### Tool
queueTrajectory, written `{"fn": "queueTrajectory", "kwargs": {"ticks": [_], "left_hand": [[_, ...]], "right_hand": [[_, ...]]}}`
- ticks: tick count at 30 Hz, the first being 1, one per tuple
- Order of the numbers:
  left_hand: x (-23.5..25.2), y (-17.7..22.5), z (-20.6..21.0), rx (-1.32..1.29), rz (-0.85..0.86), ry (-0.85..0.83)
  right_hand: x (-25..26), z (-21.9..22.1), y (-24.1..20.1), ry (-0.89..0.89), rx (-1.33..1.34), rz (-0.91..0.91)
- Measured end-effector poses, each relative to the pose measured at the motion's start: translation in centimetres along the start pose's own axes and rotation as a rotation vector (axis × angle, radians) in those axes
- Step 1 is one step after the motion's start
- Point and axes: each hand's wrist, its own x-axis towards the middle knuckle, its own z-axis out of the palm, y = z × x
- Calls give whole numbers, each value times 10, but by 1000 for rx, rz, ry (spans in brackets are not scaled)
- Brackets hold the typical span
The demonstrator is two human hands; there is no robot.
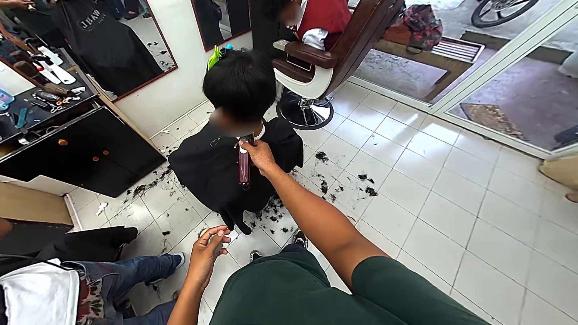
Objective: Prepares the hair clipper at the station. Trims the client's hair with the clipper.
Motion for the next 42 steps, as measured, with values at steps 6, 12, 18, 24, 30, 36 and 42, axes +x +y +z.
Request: {"fn": "queueTrajectory", "kwargs": {"ticks": [6,12,18,24,30,36,42], "left_hand": [[1,0,-2,-2,-7,1],[2,0,-3,-2,-6,10],[4,1,-3,10,-4,6],[5,1,-3,21,-14,-1],[6,-1,-3,26,-15,3],[6,1,0,19,-16,-10],[7,2,2,23,-25,-10]], "right_hand": [[-6,2,-7,27,-96,-126],[-1,0,-3,7,1,-104],[0,-6,0,-10,-19,-50],[-9,-9,-5,-12,-92,-176],[1,-15,3,-88,100,-24],[2,-19,3,-89,103,-36],[1,-21,1,-68,31,-157]]}}
